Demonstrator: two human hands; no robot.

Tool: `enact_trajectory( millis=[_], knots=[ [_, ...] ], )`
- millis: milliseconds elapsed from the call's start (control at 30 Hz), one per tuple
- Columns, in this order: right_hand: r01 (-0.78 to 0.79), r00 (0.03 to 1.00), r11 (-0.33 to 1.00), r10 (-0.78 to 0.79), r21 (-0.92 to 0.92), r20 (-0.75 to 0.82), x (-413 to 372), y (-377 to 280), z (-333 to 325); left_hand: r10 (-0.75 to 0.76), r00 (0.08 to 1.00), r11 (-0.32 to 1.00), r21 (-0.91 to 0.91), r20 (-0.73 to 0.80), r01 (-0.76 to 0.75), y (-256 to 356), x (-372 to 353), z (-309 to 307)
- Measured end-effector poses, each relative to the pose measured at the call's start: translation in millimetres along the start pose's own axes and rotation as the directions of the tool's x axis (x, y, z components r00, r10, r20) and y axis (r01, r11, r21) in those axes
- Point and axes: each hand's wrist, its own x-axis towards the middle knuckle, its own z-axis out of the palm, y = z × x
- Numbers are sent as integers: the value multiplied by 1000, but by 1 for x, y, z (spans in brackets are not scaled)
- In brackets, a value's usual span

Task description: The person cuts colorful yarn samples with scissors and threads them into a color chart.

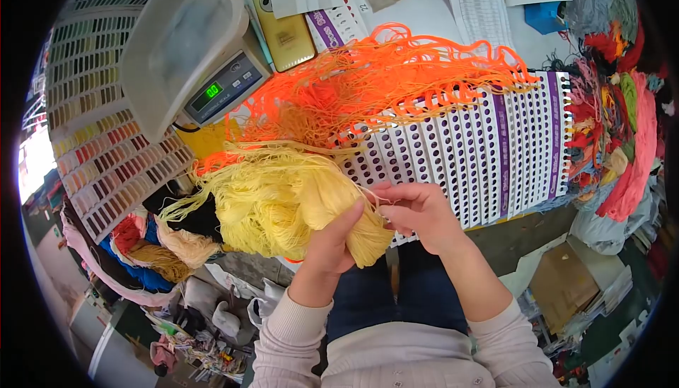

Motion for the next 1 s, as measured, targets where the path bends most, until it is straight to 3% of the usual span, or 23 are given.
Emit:
enact_trajectory(
  millis=[67, 267, 567, 667, 767, 867, 967, 1000],
  knots=[
    [10, 1000, 998, -11, -57, -8, 2, 1, 5, 4, 1000, 1000, 16, -18, -4, -2, 1, 0],
    [32, 999, 998, -34, 52, 35, 1, 5, 1, -4, 1000, 999, 31, 15, 4, 1, 0, 0],
    [-129, 989, 936, 97, 326, 112, 0, -6, -1, -25, 996, 998, -53, 90, 29, 5, 0, -7],
    [-152, 985, 950, 123, 272, 121, -1, -7, 1, -27, 997, 998, -49, 77, 31, 4, 0, -8],
    [-99, 989, 993, 91, 67, 113, -2, -4, -5, 16, 997, 999, -50, 79, -12, 3, -2, -6],
    [-157, 986, 948, 135, 275, 98, -2, -9, -9, 32, 996, 999, -36, 84, -29, 3, -2, -7],
    [-172, 983, 976, 180, 137, -46, -3, -17, 4, 16, 997, 999, 35, 79, -19, 1, -1, -10],
    [-105, 994, 994, 107, 40, -33, -1, -11, 4, 9, 997, 998, 68, 76, -14, 0, -1, -11]
  ],
)
